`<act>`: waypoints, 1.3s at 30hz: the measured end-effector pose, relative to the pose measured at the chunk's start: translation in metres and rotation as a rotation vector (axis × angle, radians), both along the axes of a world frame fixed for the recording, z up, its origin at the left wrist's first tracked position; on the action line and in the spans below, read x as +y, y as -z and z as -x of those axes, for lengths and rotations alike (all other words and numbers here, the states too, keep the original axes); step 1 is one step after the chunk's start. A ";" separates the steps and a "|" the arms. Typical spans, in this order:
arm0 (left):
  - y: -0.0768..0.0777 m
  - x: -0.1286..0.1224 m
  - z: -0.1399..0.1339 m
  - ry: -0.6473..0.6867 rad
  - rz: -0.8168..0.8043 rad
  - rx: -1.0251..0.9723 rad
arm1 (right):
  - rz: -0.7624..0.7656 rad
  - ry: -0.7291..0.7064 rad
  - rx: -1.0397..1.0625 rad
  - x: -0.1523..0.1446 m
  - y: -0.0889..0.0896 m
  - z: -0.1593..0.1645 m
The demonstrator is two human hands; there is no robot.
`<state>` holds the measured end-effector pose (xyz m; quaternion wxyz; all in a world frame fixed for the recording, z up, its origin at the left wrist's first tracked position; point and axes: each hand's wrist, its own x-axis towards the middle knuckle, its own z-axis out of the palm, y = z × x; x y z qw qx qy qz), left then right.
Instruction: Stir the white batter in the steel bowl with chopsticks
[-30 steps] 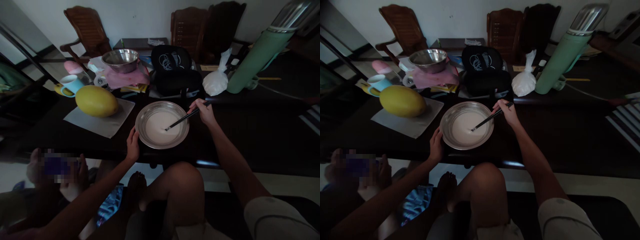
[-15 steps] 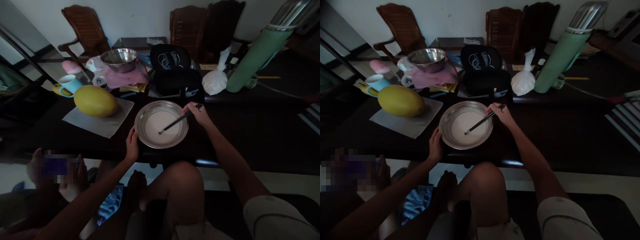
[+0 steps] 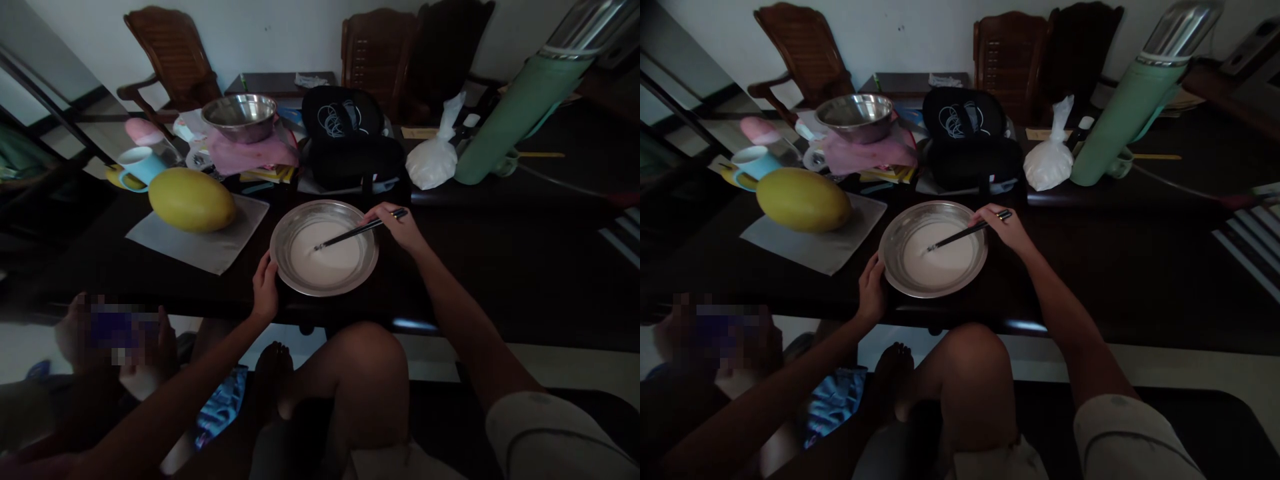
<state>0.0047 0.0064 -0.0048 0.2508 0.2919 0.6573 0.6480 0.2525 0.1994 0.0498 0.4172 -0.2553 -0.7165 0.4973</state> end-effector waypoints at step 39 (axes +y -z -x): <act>0.003 -0.001 0.002 0.009 0.004 0.033 | -0.005 0.062 0.003 -0.004 -0.004 0.003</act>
